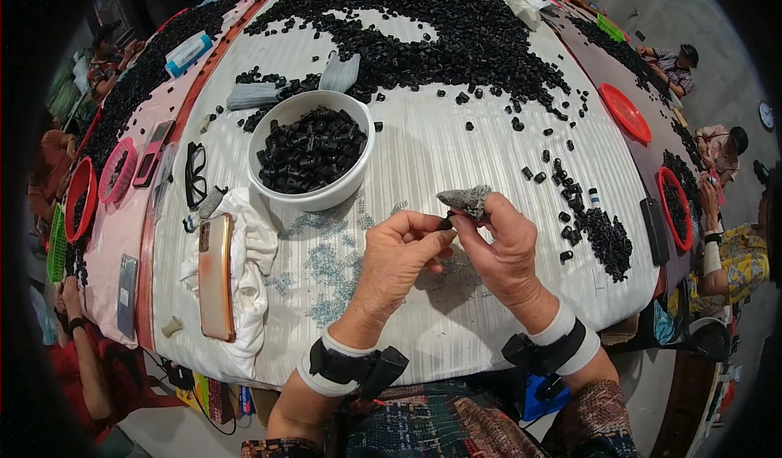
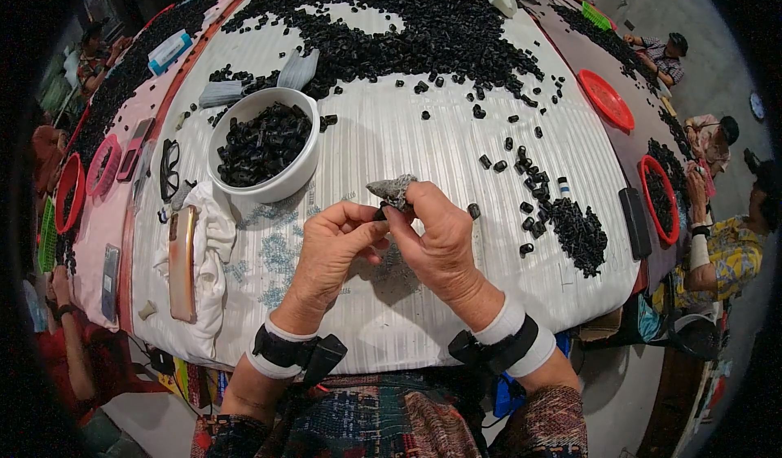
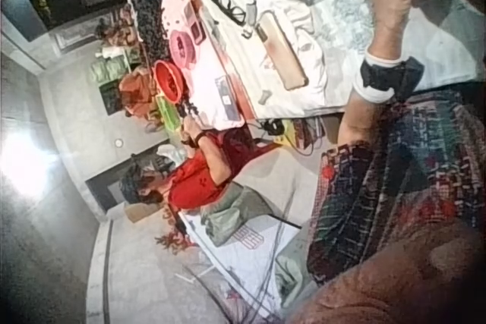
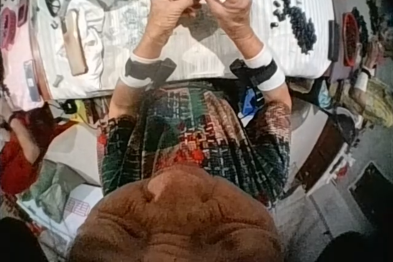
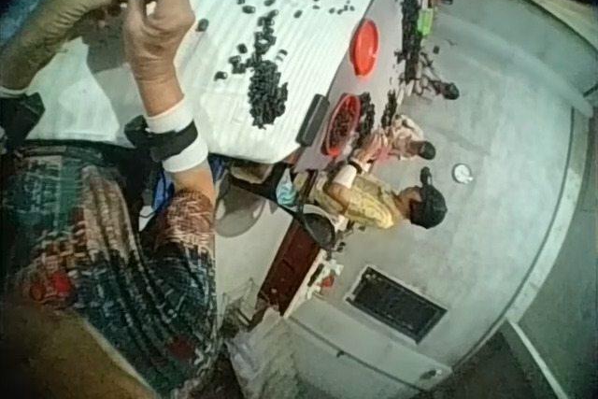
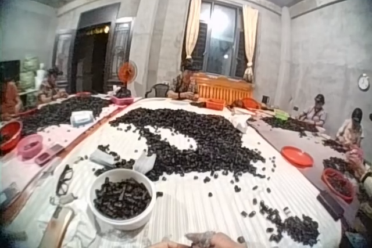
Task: The person is manually assembling small black plastic components by fitting them together or onto a larger part.
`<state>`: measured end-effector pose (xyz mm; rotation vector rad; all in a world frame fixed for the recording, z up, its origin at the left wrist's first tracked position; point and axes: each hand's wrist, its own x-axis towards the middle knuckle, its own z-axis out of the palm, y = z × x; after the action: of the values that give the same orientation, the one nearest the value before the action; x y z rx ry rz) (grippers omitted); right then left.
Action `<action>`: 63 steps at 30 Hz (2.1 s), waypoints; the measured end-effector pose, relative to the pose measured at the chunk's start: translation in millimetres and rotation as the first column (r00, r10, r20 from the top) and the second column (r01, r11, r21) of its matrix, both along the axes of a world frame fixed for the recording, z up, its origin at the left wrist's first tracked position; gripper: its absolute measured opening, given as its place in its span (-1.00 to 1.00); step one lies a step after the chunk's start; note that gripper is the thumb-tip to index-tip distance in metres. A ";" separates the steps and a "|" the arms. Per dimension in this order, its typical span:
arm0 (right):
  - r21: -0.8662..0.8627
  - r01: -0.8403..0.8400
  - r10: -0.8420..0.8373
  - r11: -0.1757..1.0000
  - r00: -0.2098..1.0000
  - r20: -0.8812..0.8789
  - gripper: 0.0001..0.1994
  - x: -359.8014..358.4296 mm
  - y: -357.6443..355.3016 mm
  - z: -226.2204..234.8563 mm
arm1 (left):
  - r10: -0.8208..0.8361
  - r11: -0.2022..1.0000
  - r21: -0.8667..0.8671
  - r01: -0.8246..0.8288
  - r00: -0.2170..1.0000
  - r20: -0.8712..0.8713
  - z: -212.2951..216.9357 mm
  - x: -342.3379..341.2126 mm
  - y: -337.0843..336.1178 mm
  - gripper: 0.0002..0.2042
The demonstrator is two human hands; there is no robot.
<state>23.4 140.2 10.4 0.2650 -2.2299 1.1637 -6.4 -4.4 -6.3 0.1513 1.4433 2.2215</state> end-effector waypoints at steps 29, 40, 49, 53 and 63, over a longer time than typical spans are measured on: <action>0.254 0.001 0.001 0.967 1.000 -0.007 -0.80 11.4 0.9 13.3 | -0.057 0.997 -0.054 0.057 0.998 -0.004 2.8 1.1 -1.5 -0.83; 0.290 -0.081 0.069 0.954 0.996 0.051 -0.76 14.3 -1.2 13.9 | -0.022 0.998 -0.064 0.021 1.000 -0.012 -0.4 0.5 -3.6 -0.89; 0.273 -0.120 0.090 0.955 0.989 0.120 -0.55 13.4 -1.4 7.9 | 0.005 0.995 0.101 -0.014 0.996 0.087 -3.8 -0.8 -1.8 -0.87; 0.360 -0.063 0.052 0.931 0.998 0.041 -0.55 12.6 -3.3 1.2 | -0.012 0.995 0.098 0.002 0.995 0.101 -1.7 -0.8 -1.8 -0.89; 0.513 0.031 -0.022 0.858 0.999 -0.024 -0.64 13.3 -5.2 9.4 | -0.067 0.997 0.030 0.065 0.994 0.083 -3.4 -1.0 -2.9 -0.93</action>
<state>36.7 135.0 19.7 0.4534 -2.4858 0.5214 -7.4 -7.4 -9.7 0.1115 1.3445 2.1683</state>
